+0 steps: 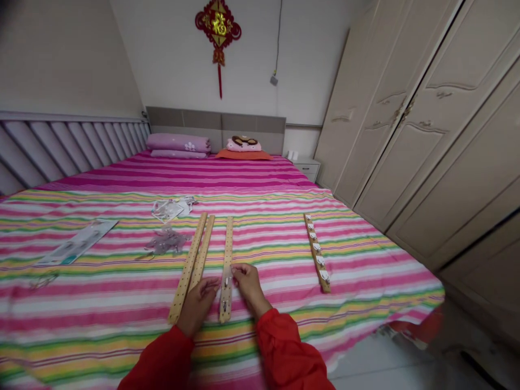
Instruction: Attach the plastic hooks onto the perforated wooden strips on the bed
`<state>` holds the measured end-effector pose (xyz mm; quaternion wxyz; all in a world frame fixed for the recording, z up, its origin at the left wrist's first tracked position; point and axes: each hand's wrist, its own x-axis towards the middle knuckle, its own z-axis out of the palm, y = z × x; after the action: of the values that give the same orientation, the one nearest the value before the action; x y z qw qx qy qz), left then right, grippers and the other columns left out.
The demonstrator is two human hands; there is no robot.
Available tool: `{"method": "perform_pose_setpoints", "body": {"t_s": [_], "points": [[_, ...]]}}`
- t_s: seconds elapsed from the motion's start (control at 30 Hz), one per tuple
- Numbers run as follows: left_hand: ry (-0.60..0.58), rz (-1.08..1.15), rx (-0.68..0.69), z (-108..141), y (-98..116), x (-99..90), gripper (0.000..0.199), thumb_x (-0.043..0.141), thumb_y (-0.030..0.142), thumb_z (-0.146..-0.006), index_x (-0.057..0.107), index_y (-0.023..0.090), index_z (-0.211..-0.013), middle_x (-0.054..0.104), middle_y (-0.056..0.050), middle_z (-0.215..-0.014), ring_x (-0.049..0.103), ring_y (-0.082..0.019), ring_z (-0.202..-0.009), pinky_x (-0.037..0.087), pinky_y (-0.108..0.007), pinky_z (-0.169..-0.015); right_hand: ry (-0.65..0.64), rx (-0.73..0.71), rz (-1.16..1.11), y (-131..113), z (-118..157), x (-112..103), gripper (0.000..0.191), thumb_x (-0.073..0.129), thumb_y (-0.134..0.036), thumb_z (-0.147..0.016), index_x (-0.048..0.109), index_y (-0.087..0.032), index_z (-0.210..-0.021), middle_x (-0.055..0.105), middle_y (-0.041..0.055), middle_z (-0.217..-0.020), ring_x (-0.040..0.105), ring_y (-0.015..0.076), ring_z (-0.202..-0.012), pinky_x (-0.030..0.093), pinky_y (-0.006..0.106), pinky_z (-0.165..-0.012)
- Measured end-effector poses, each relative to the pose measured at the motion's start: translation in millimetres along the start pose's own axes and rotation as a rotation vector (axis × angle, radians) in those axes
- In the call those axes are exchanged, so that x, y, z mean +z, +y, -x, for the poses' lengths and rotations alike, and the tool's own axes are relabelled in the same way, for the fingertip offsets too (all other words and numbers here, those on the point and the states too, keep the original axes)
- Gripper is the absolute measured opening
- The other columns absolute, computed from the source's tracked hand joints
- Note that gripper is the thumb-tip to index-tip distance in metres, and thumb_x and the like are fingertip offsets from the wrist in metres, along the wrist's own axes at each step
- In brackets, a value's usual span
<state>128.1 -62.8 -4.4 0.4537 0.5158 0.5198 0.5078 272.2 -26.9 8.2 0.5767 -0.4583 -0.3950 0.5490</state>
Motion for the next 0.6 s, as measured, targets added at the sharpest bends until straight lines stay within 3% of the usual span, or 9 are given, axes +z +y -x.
{"method": "perform_pose_setpoints", "body": {"t_s": [0.4, 0.6], "points": [[-0.006, -0.16, 0.114, -6, -10, 2.6, 0.031, 0.056, 0.033, -0.073, 0.069, 0.016, -0.096, 0.068, -0.008, -0.094, 0.064, -0.019, -0.085, 0.052, -0.035, -0.079, -0.004, -0.019, 0.054, 21, -14, -5, 0.015, 0.068, -0.027, -0.058, 0.073, -0.016, -0.067, 0.06, -0.0021, -0.051, 0.048, 0.0117, -0.048, 0.035, 0.023, -0.047], [0.054, -0.25, 0.167, -14, -13, 6.0, 0.032, 0.057, 0.035, -0.073, 0.071, 0.018, -0.096, 0.066, -0.007, -0.084, 0.062, -0.019, -0.08, 0.051, -0.035, -0.078, 0.017, -0.073, 0.114, 26, -18, -5, 0.014, 0.069, -0.028, -0.059, 0.073, -0.017, -0.066, 0.068, 0.001, -0.06, 0.057, 0.0157, -0.057, 0.045, 0.029, -0.059]]}}
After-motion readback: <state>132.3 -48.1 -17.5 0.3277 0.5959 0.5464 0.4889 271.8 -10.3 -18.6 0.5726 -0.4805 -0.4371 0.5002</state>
